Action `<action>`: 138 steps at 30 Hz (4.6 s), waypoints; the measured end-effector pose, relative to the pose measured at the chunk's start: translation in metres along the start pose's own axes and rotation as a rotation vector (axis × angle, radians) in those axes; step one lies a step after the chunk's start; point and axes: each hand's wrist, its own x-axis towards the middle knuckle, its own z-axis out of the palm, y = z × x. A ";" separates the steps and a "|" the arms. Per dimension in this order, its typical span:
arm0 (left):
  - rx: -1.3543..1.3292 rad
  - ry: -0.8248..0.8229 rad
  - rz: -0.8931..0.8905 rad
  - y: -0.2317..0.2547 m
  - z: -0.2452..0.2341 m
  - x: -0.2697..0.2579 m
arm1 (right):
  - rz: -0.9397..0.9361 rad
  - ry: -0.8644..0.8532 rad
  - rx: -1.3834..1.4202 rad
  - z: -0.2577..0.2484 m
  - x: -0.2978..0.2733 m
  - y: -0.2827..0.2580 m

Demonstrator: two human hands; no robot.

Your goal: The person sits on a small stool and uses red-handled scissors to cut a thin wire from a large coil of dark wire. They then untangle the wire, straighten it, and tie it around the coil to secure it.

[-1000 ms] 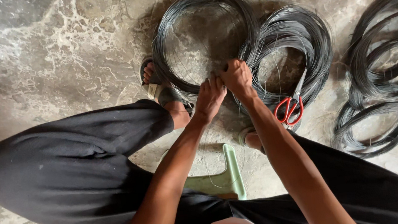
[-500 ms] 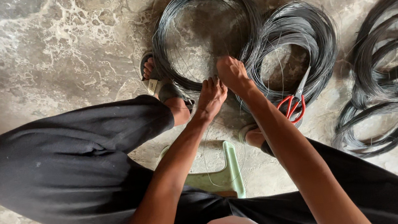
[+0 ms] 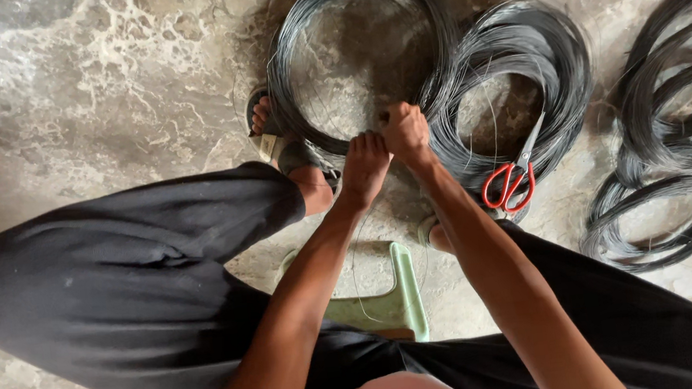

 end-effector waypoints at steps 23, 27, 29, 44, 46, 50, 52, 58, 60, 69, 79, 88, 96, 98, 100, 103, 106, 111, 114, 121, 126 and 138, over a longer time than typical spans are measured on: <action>0.158 -0.124 0.108 -0.007 0.023 0.004 | -0.104 0.059 0.119 -0.036 -0.024 -0.010; 0.178 -0.161 0.122 -0.003 0.015 0.012 | -0.038 0.087 0.033 -0.017 -0.002 0.008; 0.171 -0.118 0.107 0.000 0.013 0.015 | -0.068 0.042 0.016 -0.008 0.001 0.018; 0.240 -0.127 0.101 0.000 -0.004 0.008 | 0.157 0.369 0.296 -0.040 -0.062 0.023; 0.251 -0.123 0.104 0.000 0.003 0.010 | 0.325 0.151 0.503 -0.040 -0.058 0.023; 0.129 -0.143 0.191 -0.011 0.000 0.012 | 0.711 -0.058 0.911 -0.026 -0.034 0.009; 0.012 -0.287 0.259 -0.035 -0.012 0.021 | 0.730 -0.012 1.090 -0.016 -0.032 -0.002; 0.101 -0.152 0.430 -0.116 -0.077 0.070 | 0.792 0.093 1.925 -0.016 -0.018 -0.034; -0.021 -0.052 0.221 -0.130 -0.087 0.082 | 0.768 0.063 2.015 -0.007 -0.015 -0.029; 0.193 -0.472 -0.210 -0.135 -0.043 0.111 | 0.527 -0.192 2.082 -0.048 -0.047 -0.041; 0.548 -0.030 -0.088 -0.155 -0.003 0.102 | 0.623 -0.314 2.028 -0.023 -0.101 -0.009; 0.020 -0.184 -0.285 -0.150 -0.078 0.165 | 0.635 0.085 2.019 -0.058 -0.089 -0.017; 0.027 0.125 -0.237 -0.101 -0.164 0.168 | 0.547 0.621 1.539 -0.152 -0.110 -0.054; -0.043 0.135 -0.235 -0.085 -0.183 0.162 | 0.732 0.631 1.249 -0.164 -0.120 -0.063; -0.119 0.149 -0.236 -0.072 -0.199 0.158 | 0.725 0.663 1.208 -0.137 -0.111 -0.028; -0.202 0.166 -0.212 -0.061 -0.210 0.150 | 0.635 0.767 1.144 -0.160 -0.108 -0.016; -0.225 0.169 -0.171 -0.047 -0.221 0.136 | 0.546 0.859 1.084 -0.169 -0.109 -0.003; -0.214 0.209 -0.089 -0.031 -0.239 0.137 | 0.437 1.050 0.965 -0.187 -0.103 0.010; -0.243 0.212 -0.086 -0.026 -0.250 0.143 | 0.404 1.108 0.975 -0.197 -0.102 0.021; -0.386 0.133 -0.145 -0.011 -0.277 0.156 | 0.412 1.008 0.885 -0.241 -0.135 0.033; -0.377 0.052 -0.180 -0.015 -0.263 0.157 | 0.425 0.967 0.834 -0.233 -0.145 0.037; -0.288 0.315 0.102 -0.020 -0.255 0.167 | 0.259 0.546 1.430 -0.239 -0.169 0.040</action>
